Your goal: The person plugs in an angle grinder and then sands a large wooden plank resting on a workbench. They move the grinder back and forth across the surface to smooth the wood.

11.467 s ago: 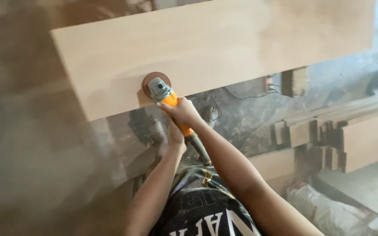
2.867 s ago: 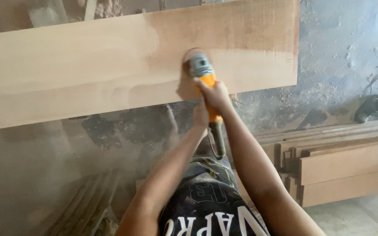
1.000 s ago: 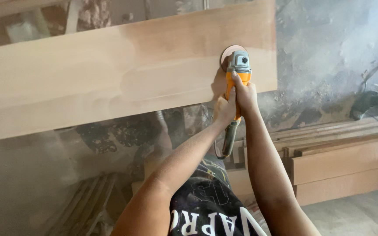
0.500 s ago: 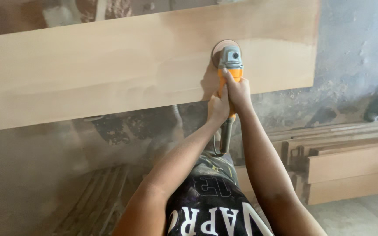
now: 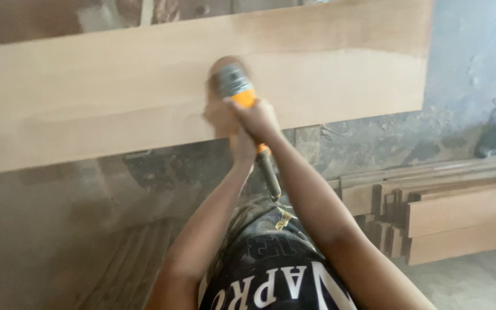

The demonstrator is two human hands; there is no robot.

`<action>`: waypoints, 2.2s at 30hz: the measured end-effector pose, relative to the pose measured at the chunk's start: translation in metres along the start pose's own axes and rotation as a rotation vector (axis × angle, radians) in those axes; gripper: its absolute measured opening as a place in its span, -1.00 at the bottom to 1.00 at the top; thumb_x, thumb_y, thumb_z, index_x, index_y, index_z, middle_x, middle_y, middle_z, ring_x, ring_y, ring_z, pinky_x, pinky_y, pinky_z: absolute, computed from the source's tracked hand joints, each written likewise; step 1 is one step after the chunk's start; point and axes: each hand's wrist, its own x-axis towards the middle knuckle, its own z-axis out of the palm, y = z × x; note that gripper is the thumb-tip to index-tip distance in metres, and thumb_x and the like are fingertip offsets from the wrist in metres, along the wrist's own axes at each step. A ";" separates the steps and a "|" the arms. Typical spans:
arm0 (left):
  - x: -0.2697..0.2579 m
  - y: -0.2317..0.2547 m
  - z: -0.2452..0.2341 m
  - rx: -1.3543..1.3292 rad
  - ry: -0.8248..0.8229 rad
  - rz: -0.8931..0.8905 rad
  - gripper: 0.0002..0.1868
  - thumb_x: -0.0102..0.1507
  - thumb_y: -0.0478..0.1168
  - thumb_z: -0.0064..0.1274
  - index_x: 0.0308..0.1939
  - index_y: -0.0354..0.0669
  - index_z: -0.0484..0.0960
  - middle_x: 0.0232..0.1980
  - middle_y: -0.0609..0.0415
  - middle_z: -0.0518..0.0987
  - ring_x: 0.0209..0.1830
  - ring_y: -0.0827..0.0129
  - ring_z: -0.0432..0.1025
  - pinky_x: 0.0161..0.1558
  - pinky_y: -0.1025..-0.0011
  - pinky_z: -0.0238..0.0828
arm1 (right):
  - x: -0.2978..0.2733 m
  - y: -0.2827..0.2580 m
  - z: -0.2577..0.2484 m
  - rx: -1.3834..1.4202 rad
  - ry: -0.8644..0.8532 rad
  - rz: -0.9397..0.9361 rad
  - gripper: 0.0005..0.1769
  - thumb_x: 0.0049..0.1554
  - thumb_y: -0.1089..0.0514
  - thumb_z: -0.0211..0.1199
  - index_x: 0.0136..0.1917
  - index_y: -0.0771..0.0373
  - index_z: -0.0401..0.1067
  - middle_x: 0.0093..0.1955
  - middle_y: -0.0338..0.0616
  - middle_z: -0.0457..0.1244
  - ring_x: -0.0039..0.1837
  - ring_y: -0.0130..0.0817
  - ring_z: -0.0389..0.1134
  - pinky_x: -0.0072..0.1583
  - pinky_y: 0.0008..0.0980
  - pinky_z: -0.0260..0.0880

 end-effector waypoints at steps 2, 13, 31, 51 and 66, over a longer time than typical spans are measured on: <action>-0.004 -0.004 -0.006 -0.223 0.025 0.036 -0.33 0.40 0.20 -0.22 0.40 -0.22 0.32 0.19 0.05 0.51 0.12 0.37 0.47 0.06 0.35 0.47 | -0.004 -0.010 0.005 -0.082 -0.047 -0.061 -0.11 -0.11 -0.54 0.32 -0.08 0.41 0.56 -0.20 0.15 0.42 -0.11 -0.04 0.51 -0.07 -0.13 0.51; -0.051 -0.068 0.101 -0.240 -0.044 0.077 -0.36 0.49 0.15 -0.42 0.39 -0.30 0.35 0.19 -0.07 0.51 0.12 0.30 0.47 0.06 0.34 0.46 | -0.014 0.056 -0.104 -0.112 -0.147 0.038 -0.15 -0.09 -0.49 0.33 -0.07 0.41 0.56 -0.18 0.14 0.44 -0.10 -0.09 0.53 -0.02 -0.16 0.52; -0.138 -0.096 0.379 0.452 -0.373 0.056 -0.19 0.30 0.36 -0.22 0.07 -0.44 0.51 -0.03 -0.33 0.65 0.04 -0.03 0.59 0.02 0.14 0.47 | 0.013 0.302 -0.335 0.694 0.295 0.098 -0.52 0.20 -0.17 0.29 -0.01 0.35 0.52 -0.19 -0.20 0.34 -0.20 -0.47 0.34 -0.16 -0.39 0.40; -0.052 -0.022 0.328 0.458 -0.160 0.044 -0.15 0.28 0.41 -0.25 0.15 -0.35 0.54 0.00 -0.34 0.65 0.05 -0.08 0.59 0.07 0.13 0.49 | 0.074 0.174 -0.285 0.521 0.190 0.016 -0.46 0.16 -0.23 0.31 -0.04 0.35 0.54 -0.21 -0.21 0.37 -0.19 -0.48 0.39 -0.15 -0.40 0.41; 0.080 -0.020 0.144 0.208 0.101 0.105 -0.32 0.43 0.25 -0.39 0.24 -0.18 0.59 -0.03 -0.06 0.68 -0.05 0.19 0.61 -0.12 0.28 0.53 | 0.071 -0.006 -0.099 0.291 -0.108 -0.053 -0.35 0.07 -0.30 0.35 -0.16 0.44 0.51 -0.35 -0.05 0.35 -0.32 -0.28 0.43 -0.27 -0.26 0.45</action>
